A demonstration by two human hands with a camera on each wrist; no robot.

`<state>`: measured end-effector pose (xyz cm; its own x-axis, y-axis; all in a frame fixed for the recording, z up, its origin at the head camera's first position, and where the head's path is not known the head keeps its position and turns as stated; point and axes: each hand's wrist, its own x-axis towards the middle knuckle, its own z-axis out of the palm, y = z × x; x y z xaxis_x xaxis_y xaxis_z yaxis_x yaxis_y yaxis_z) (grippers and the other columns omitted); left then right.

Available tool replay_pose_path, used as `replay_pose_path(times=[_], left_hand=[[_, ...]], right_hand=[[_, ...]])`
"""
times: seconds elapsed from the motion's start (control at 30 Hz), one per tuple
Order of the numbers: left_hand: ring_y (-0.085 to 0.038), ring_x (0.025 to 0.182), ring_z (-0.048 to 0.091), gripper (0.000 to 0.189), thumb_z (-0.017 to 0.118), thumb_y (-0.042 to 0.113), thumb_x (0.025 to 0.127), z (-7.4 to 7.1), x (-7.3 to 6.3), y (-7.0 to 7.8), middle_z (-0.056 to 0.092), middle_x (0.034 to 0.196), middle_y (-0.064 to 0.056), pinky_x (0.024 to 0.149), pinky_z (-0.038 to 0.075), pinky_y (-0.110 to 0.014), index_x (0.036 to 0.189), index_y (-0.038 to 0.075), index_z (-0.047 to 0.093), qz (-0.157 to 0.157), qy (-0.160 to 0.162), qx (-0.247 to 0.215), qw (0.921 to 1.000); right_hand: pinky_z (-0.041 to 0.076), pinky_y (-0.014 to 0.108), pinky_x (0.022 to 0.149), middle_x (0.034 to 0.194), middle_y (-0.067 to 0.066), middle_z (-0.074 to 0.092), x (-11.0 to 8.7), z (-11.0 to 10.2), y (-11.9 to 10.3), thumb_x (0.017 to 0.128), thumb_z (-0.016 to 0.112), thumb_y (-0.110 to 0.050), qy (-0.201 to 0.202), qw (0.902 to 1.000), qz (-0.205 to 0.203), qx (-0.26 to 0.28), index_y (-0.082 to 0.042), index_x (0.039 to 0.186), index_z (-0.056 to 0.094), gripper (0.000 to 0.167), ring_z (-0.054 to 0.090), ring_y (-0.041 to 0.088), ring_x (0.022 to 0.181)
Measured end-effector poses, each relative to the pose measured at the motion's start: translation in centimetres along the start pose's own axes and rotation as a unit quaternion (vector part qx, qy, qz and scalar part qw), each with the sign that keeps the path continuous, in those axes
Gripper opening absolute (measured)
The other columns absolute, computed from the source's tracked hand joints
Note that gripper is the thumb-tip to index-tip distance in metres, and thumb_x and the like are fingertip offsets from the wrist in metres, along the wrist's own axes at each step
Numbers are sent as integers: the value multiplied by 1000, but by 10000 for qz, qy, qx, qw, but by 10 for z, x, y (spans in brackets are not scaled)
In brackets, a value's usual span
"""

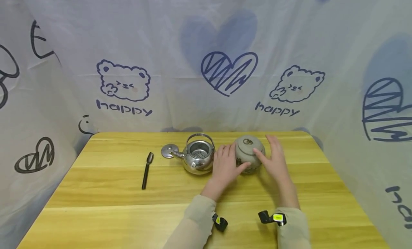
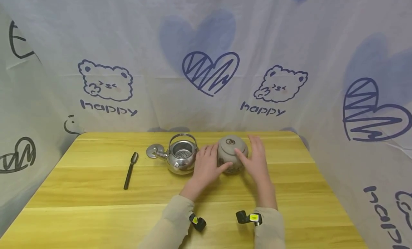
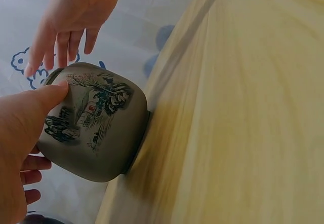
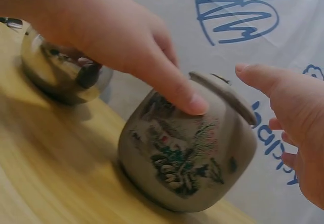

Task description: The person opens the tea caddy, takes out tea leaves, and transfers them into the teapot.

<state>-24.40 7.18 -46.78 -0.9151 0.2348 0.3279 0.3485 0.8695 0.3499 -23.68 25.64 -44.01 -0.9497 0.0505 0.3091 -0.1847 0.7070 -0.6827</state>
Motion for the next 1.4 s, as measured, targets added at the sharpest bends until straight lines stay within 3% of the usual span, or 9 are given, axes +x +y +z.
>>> replay_pose_path(times=[0.33,0.77,1.17,1.4], left_hand=[[-26,131,44,92,55,72,83,2,-2,-1,54,140,-7,111,37,-45,149,9,37,98,122,39,9999],[-27,131,44,91,56,69,85,1,-1,0,52,141,-6,110,37,-47,150,9,35,48,53,-27,10000],[-27,132,44,92,53,71,85,2,-2,-1,51,143,-7,111,37,-48,151,10,33,8,-52,-21,10000],[-27,132,44,92,54,71,85,2,-2,0,51,143,-6,111,36,-46,151,10,33,21,23,-32,10000]], right_hand=[[18,60,118,154,26,29,2,14,0,89,70,-38,-297,9994,-79,-142,3,149,32,82,22,43,146],[18,59,118,159,24,22,6,22,-1,86,72,-43,-458,9988,151,-43,-1,153,24,93,17,42,148],[22,57,118,157,22,27,3,25,-5,84,74,-43,-236,9994,252,70,-3,152,29,91,24,40,146],[22,60,116,156,23,31,3,27,-4,82,76,-42,134,9999,5,43,-4,150,32,90,28,42,144]])
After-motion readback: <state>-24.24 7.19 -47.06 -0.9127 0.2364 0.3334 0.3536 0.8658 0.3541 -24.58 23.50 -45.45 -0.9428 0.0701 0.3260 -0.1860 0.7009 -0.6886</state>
